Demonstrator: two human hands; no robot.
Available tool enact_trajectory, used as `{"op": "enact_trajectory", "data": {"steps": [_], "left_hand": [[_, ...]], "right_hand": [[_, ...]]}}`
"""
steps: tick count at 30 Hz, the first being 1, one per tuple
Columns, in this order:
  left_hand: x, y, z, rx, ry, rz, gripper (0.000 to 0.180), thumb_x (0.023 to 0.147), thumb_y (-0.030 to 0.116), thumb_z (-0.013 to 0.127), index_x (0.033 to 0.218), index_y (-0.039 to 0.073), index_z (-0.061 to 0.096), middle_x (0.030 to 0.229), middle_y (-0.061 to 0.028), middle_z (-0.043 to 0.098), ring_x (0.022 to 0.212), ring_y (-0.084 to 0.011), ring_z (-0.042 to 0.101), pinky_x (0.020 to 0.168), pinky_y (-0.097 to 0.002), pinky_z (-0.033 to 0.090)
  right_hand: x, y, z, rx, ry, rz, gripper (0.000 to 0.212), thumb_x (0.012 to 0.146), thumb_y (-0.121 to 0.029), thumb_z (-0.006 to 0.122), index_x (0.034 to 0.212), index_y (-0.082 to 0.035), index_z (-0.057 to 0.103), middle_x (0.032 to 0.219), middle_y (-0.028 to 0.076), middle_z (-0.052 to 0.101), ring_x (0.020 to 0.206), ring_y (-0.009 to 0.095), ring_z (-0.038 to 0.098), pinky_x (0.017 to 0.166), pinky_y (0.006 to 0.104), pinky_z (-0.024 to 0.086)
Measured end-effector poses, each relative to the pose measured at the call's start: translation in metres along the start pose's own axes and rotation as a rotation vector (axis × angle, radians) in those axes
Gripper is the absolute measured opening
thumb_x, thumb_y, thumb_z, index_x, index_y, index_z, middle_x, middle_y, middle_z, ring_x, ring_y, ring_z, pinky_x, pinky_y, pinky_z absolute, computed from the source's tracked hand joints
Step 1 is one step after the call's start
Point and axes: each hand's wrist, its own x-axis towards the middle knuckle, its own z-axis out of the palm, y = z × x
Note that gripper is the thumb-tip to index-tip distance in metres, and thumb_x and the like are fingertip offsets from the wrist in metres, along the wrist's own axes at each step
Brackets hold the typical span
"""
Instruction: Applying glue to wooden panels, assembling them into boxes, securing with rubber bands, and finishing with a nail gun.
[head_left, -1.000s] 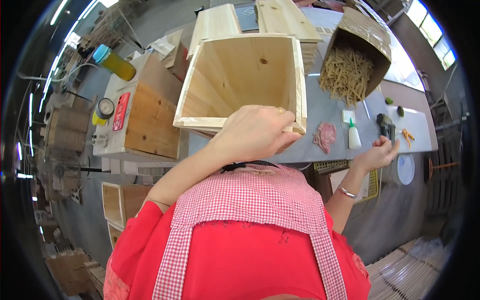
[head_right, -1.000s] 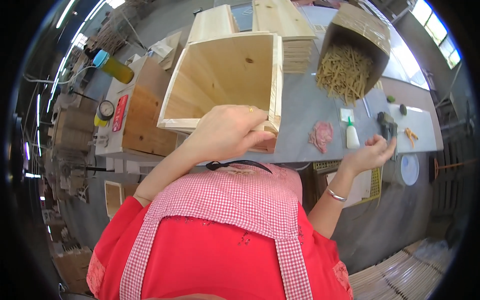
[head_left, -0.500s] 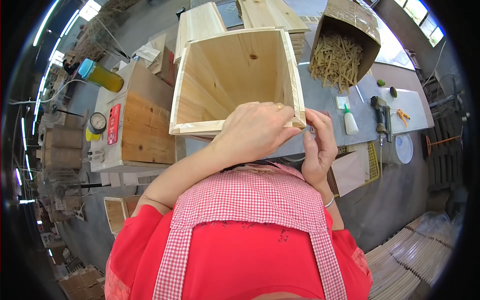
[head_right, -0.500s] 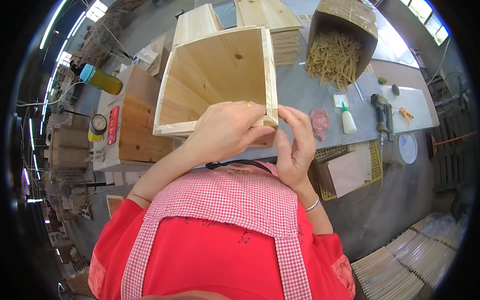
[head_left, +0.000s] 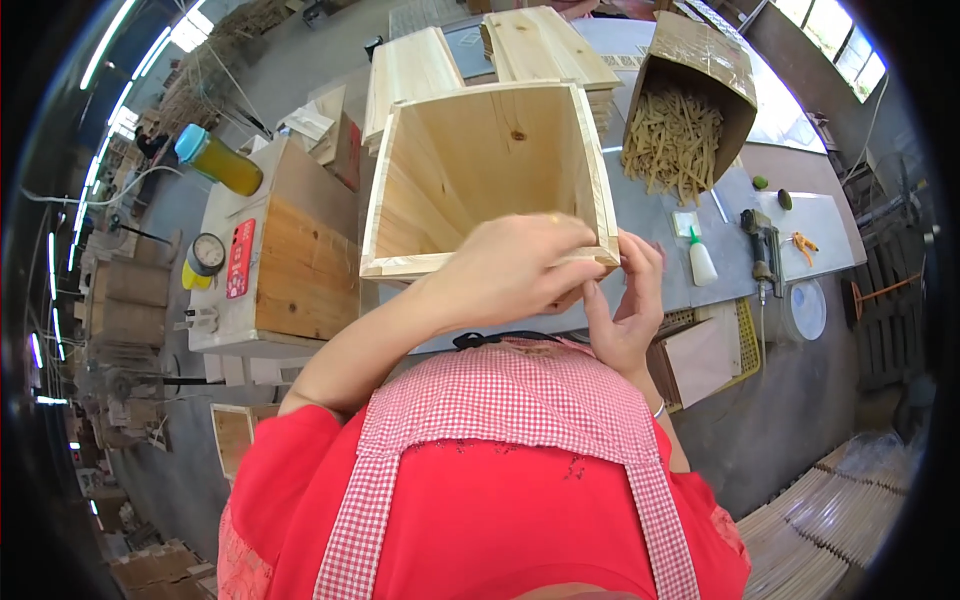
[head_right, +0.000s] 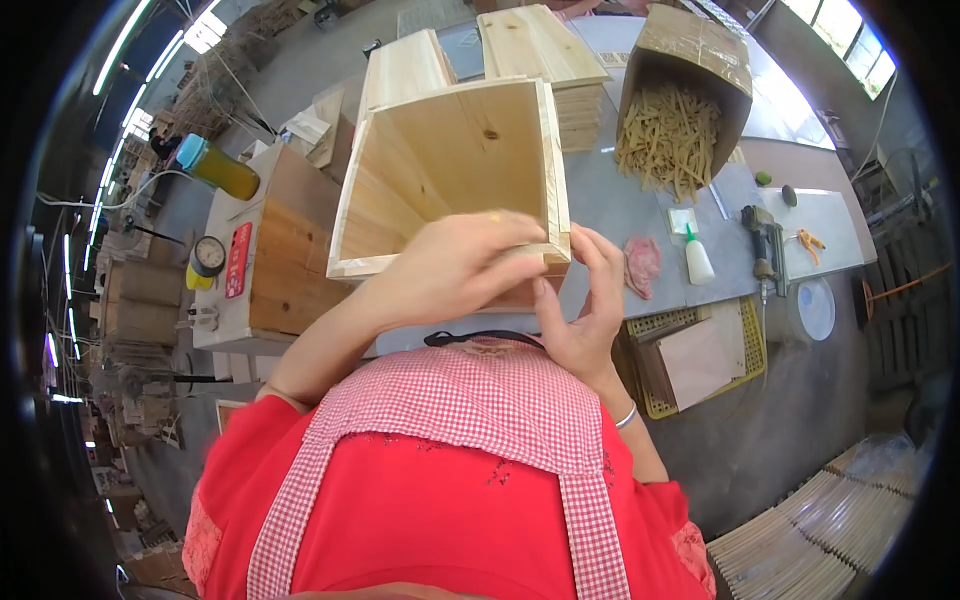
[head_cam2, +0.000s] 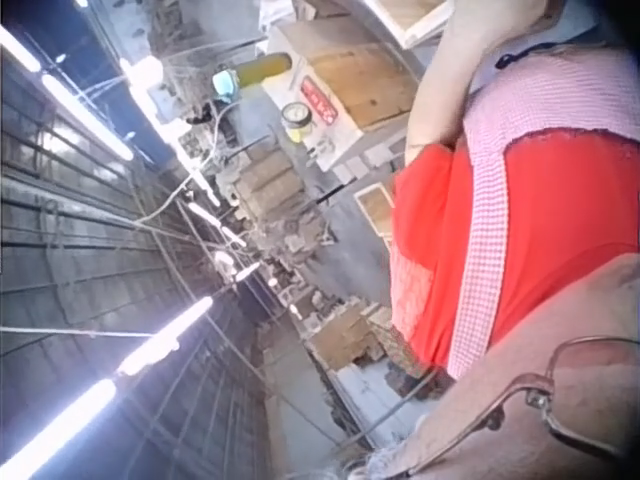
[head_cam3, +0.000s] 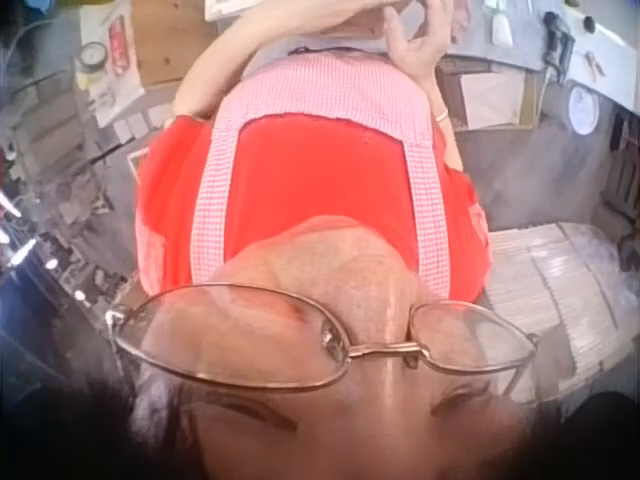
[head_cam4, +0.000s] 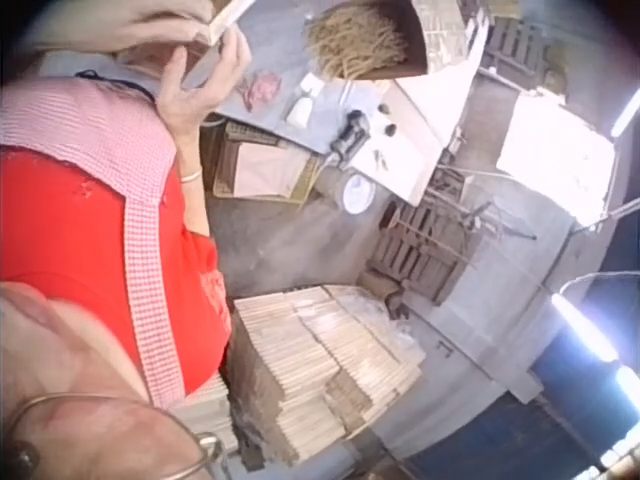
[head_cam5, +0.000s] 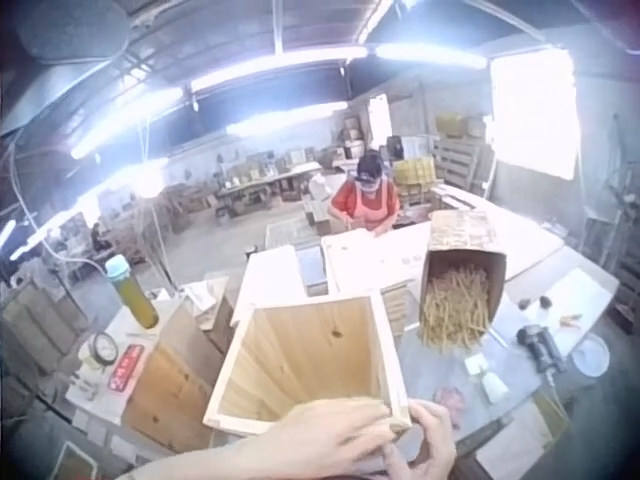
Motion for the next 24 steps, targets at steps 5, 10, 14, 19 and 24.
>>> {"op": "enact_trajectory", "data": {"steps": [5,10,14,19,24], "left_hand": [[-0.045,-0.073,-0.053,-0.003,0.705,-0.218,0.041,0.091,0.021,0.071,0.124,0.0,0.06,0.124,-0.0181,0.064,0.12,-0.0264,0.058,0.102,-0.0381,0.045],[-0.069,-0.137,-0.049,-1.131,0.409,-0.776,0.043,0.097,0.025,0.064,0.128,-0.003,0.055,0.119,-0.0109,0.066,0.104,-0.0172,0.065,0.09,-0.0314,0.052],[-0.07,-0.139,-0.039,-1.097,0.496,-0.663,0.037,0.097,0.025,0.063,0.121,-0.004,0.057,0.111,-0.0109,0.067,0.098,-0.0165,0.066,0.085,-0.0313,0.054],[-0.087,-0.107,-0.04,-1.056,0.74,-0.699,0.044,0.094,0.026,0.069,0.121,-0.005,0.054,0.106,-0.0101,0.066,0.092,-0.0154,0.067,0.077,-0.0306,0.056],[-0.092,-0.065,-0.035,-1.031,1.087,-0.68,0.052,0.091,0.026,0.073,0.122,-0.005,0.045,0.097,-0.0095,0.064,0.08,-0.0126,0.065,0.065,-0.0282,0.055]], "right_hand": [[-0.006,0.012,0.005,0.026,0.028,0.101,0.054,0.082,-0.001,0.072,0.132,0.004,0.053,0.13,0.016,0.052,0.117,0.026,0.054,0.097,0.0344,0.045],[0.002,0.021,0.009,0.179,0.072,0.141,0.05,0.086,0.001,0.068,0.134,0.004,0.053,0.132,0.013,0.051,0.12,0.022,0.052,0.099,0.033,0.044],[0.028,0.033,0.006,0.205,-0.001,0.099,0.047,0.09,0.001,0.064,0.135,0.005,0.051,0.134,0.014,0.05,0.121,0.022,0.052,0.101,0.0332,0.043],[0.064,0.06,0.014,0.308,-0.123,0.168,0.042,0.095,-0.001,0.055,0.135,0.009,0.049,0.133,0.014,0.052,0.124,0.022,0.051,0.107,0.0348,0.04],[0.099,0.098,0.059,0.576,-0.2,0.315,0.039,0.099,-0.017,0.051,0.13,0.007,0.053,0.116,0.008,0.061,0.112,0.015,0.055,0.095,0.028,0.044]]}}
